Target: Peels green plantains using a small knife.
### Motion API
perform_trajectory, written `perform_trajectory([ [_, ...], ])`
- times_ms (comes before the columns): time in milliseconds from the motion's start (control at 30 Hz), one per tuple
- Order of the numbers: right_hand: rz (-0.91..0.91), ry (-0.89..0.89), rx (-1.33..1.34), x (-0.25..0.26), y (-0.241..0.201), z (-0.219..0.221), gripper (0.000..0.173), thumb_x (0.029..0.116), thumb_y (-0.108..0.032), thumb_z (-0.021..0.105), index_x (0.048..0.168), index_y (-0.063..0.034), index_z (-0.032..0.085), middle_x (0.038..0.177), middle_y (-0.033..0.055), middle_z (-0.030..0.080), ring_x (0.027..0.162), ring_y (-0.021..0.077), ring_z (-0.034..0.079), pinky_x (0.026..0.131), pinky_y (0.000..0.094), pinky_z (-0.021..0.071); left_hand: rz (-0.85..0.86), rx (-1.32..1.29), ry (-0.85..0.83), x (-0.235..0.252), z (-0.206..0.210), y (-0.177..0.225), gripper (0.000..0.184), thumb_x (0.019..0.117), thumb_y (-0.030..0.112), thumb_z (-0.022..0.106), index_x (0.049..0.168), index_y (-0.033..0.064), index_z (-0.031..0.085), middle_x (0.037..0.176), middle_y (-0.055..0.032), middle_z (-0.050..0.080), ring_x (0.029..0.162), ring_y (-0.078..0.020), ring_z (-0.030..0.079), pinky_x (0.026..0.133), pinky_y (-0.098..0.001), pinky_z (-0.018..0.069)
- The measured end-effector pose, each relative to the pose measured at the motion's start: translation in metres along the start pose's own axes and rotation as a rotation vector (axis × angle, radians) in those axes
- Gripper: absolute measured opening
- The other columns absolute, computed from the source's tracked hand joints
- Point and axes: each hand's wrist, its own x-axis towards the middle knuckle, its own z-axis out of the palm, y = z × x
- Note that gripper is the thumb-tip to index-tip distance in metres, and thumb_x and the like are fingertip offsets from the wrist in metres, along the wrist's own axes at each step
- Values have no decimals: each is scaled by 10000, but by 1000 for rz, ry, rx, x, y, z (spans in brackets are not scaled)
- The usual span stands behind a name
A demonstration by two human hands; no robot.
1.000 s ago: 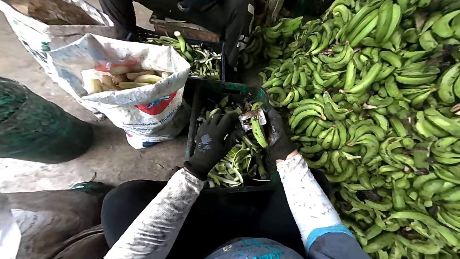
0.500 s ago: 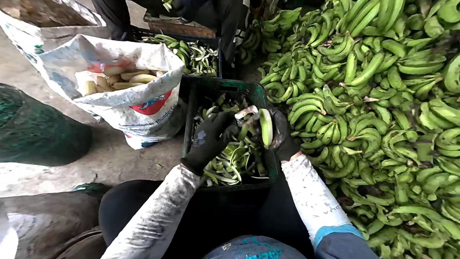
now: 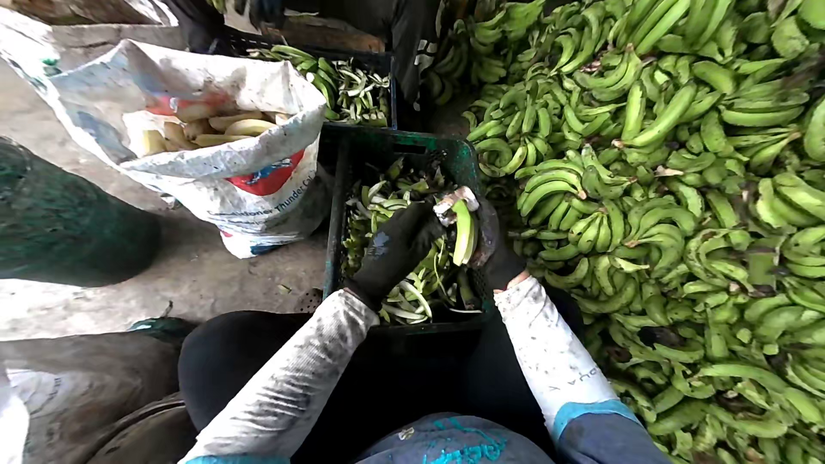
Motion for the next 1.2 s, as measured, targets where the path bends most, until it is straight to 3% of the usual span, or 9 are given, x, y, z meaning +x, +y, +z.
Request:
perform_trajectory([
  [100,-6,-47,-98,1,-1,6,332,1082,-423,411,1221,-206,620,928,-33,664,739,47,622,619,231,542,-297,-194,-29,-5,-13,4,422,1057,497,489,1292,162,590,965,-84,681,749,-198,636,661,-424,541],
  [200,5,-122,142,18,-2,8,357,1080,-355,397,1274,-160,624,906,4,669,662,76,612,570,238,549,-417,-258,-28,-9,-22,0,502,1034,591,458,1310,188,576,991,-107,664,775,-235,630,669,-461,532],
  [300,40,-128,349,30,1,-9,345,1053,-388,402,1172,-162,635,841,13,659,616,91,622,528,247,556,-206,-156,6,-8,-25,-3,397,1060,455,500,1290,145,596,1009,-59,677,821,-156,651,723,-394,559],
  [433,-33,-155,341,29,6,-37,514,1079,-478,293,1318,-127,582,1112,85,705,966,193,687,836,401,596,255,186,-7,-11,-11,-8,477,977,416,572,1311,84,647,1077,-146,682,979,-323,670,826,-541,555],
  [533,7,-110,337,29,5,-33,482,1083,-457,268,1213,-144,611,895,22,686,729,103,672,632,267,590,365,291,-19,-15,5,1,439,960,458,611,1258,147,694,1005,-120,690,895,-341,671,699,-512,550],
  [733,11,-123,290,19,14,-11,341,1086,-359,366,1133,-150,631,863,-4,679,687,62,655,589,221,575,-8,50,-23,-6,8,-11,304,1017,311,622,1236,101,627,1013,-117,653,864,-263,661,758,-489,573],
  [867,20,-60,-41,7,6,-12,294,1086,-371,428,1244,-215,621,909,-43,663,706,29,620,615,205,546,-272,-53,6,-2,-16,-9,328,1058,345,557,1223,67,613,984,-122,682,855,-236,671,792,-482,561],
  [1067,88,113,-185,22,3,-7,281,1058,-403,459,1216,-231,615,847,-39,638,607,47,585,519,219,518,-274,-105,104,-2,-67,-9,362,1043,410,560,1232,105,605,936,-59,650,763,-148,625,708,-392,549],
  [1200,42,116,-872,47,32,-10,339,1084,-225,468,1379,-99,579,1277,155,645,1119,256,631,958,481,521,-344,206,-260,-26,-83,-8,303,1004,406,631,1125,131,664,928,-94,692,839,-280,685,738,-554,558],
])
